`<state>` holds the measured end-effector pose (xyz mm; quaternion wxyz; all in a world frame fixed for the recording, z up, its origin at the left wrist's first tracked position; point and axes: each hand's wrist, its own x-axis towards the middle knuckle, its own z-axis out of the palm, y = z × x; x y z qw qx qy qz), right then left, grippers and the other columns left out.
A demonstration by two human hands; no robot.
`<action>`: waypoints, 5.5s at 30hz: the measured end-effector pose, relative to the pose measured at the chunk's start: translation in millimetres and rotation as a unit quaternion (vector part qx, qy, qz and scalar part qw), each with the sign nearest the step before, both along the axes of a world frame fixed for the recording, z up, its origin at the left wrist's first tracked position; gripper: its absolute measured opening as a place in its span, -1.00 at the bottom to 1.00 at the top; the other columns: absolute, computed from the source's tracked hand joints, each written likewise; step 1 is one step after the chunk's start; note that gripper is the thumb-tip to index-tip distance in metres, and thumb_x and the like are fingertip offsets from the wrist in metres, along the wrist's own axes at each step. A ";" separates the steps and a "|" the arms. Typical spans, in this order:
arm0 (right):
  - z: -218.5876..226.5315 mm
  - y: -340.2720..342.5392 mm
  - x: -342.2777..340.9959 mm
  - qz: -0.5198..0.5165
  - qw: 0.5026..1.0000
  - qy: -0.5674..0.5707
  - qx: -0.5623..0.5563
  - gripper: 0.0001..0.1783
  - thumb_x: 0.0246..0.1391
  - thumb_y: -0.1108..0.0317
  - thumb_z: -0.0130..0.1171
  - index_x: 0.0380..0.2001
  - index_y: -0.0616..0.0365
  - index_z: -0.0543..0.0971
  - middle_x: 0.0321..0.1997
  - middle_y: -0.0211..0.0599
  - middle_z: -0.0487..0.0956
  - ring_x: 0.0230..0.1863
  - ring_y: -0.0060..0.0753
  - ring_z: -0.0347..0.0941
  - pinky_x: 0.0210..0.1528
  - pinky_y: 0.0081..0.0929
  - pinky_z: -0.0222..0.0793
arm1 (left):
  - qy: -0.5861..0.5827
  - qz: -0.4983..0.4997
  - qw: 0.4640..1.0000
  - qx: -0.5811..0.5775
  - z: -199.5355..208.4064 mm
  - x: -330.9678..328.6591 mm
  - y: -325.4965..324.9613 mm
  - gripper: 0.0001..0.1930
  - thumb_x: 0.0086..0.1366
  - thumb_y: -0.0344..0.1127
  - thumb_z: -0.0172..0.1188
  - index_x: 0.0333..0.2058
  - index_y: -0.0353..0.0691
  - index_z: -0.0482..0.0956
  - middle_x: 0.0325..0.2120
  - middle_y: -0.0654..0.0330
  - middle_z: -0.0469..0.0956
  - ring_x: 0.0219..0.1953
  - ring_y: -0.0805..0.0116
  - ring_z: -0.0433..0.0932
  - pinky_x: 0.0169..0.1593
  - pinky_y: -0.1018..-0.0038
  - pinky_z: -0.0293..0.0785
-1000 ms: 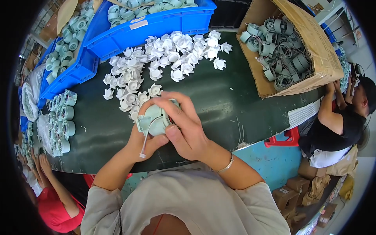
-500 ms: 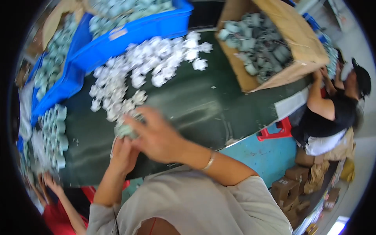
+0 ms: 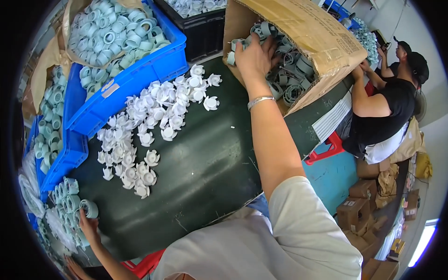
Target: The person assembles small electronic components by hand, inserting internal components and wires into plastic housings at a factory workbench.
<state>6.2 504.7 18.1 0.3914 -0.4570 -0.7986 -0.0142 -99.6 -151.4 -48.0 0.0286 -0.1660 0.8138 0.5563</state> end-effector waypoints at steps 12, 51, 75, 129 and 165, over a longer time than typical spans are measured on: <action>-19.4 -40.0 1.2 0.033 0.958 -0.283 0.037 -0.62 -0.16 0.00 0.07 -0.23 -0.15 0.50 -0.03 -0.19 0.29 -0.05 -0.08 0.24 -0.15 -0.05 0.23 | 0.325 -0.202 0.903 -0.195 59.0 8.9 104.5 -0.70 0.21 -0.42 -0.10 -0.07 -0.37 0.30 -0.22 0.09 0.39 -0.25 0.38 0.36 -0.16 0.55 0.28; 41.9 -190.8 65.5 0.523 0.375 0.417 -0.642 -0.23 -0.19 0.59 0.13 0.12 0.09 0.05 -0.08 -0.14 0.32 -0.02 -0.17 0.32 -0.01 -0.30 0.27 | -0.262 -0.209 0.638 0.694 72.1 86.0 316.5 -0.81 0.17 -0.25 -0.07 -0.39 -0.24 0.42 -0.16 -0.10 0.40 -0.19 0.13 0.47 -0.31 0.37 0.51; 26.7 -224.7 88.6 0.663 0.650 0.146 -0.341 -0.42 -0.09 0.33 0.09 0.02 0.34 0.23 -0.07 -0.13 0.18 -0.06 -0.31 0.14 0.00 -0.46 0.07 | -0.150 -0.254 0.659 0.692 95.8 137.9 320.0 -0.64 0.28 -0.16 -0.27 -0.10 -0.24 0.35 -0.21 0.23 0.40 -0.13 0.41 0.35 -0.06 0.44 0.23; -1.4 -138.5 64.5 0.505 0.713 0.168 -0.457 -0.42 -0.30 0.26 0.33 -0.17 0.18 0.32 -0.24 -0.27 0.36 -0.24 -0.44 0.31 -0.21 -0.54 0.25 | 0.512 -0.542 0.402 -0.531 103.6 -246.5 472.3 -0.67 0.09 -0.14 0.07 -0.26 -0.25 0.35 -0.27 0.17 0.39 -0.14 0.19 0.36 -0.13 0.34 0.35; 48.1 -216.2 102.2 0.651 0.656 0.267 -0.273 -0.42 0.05 -0.15 -0.25 -0.23 0.24 0.20 -0.28 -0.05 0.28 -0.34 -0.44 0.21 -0.29 -0.51 0.16 | 0.490 -0.594 0.637 0.043 126.0 120.1 315.9 -0.21 -0.22 -0.16 0.35 -0.07 -0.33 0.07 -0.38 -0.06 0.32 -0.52 0.04 0.39 -0.59 0.33 0.33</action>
